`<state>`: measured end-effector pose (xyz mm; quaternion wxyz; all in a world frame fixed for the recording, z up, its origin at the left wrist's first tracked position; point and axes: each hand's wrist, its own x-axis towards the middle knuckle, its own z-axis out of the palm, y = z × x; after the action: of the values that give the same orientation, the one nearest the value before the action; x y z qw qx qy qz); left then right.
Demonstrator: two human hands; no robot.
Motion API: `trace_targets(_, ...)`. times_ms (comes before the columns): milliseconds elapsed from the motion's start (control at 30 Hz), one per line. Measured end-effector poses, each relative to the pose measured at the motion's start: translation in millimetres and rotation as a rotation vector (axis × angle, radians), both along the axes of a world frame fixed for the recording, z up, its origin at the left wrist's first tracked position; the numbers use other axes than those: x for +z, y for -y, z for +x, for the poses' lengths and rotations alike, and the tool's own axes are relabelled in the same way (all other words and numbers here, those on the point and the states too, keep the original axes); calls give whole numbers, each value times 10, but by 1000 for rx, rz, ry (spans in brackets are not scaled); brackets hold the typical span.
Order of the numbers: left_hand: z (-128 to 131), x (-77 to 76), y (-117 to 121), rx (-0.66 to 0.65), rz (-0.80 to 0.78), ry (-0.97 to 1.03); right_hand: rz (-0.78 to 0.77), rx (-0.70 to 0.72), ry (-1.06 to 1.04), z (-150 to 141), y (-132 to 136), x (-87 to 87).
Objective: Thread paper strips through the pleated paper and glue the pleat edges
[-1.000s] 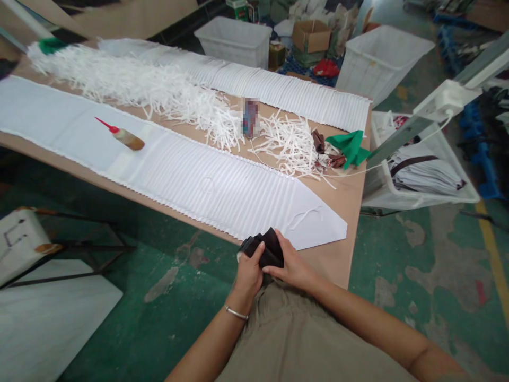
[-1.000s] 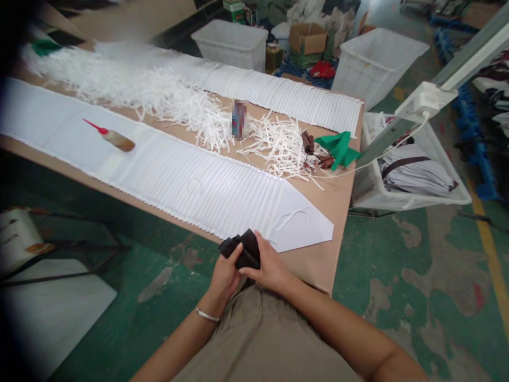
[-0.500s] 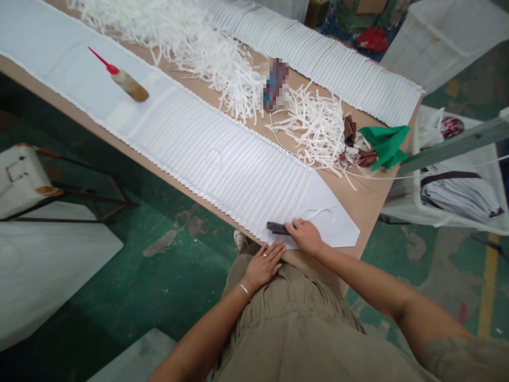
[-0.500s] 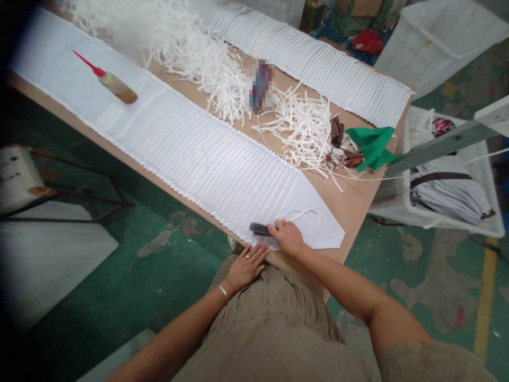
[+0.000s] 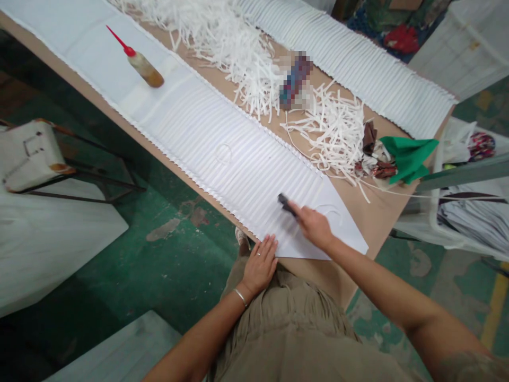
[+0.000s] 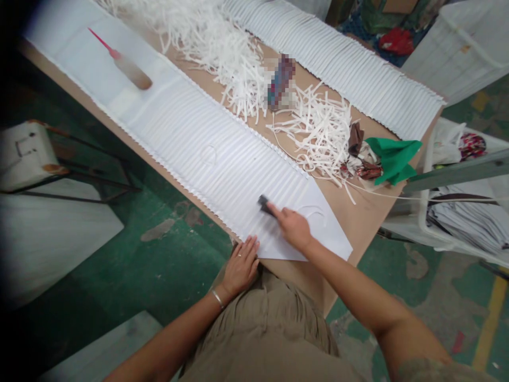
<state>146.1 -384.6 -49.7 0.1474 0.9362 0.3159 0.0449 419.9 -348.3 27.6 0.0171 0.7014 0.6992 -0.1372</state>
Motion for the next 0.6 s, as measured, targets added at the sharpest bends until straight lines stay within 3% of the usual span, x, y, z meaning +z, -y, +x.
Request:
trace_targets(67,94,-56,-16,177,1,-39,-28,388,-60,-397,101,-118)
trace_targets(133,173,-134,-28,251,-9,-58,-50,489,-28,-418,33,-221)
trace_targets(200,212,-198,-34,276,-19,-55,-73,331,86,-50,-194,-272)
trace_targets(267,211,-225,-39,284,-30,-39,-71,72,204,532,-478,-249)
trace_targets(333,194,-210,-44,280,-37,-6,-58,-194,262,1066,-700,-155)
trace_targets(400,185,-161,-47,285,-33,40,15,-406,230,1351,-779,-40)
trace_targets(467,201,-92,-42,274,-30,83,113,-455,118,1342,-701,39)
trace_targets(600,262,-3,-15,-8,-67,120,70,-234,-213,938,-252,29)
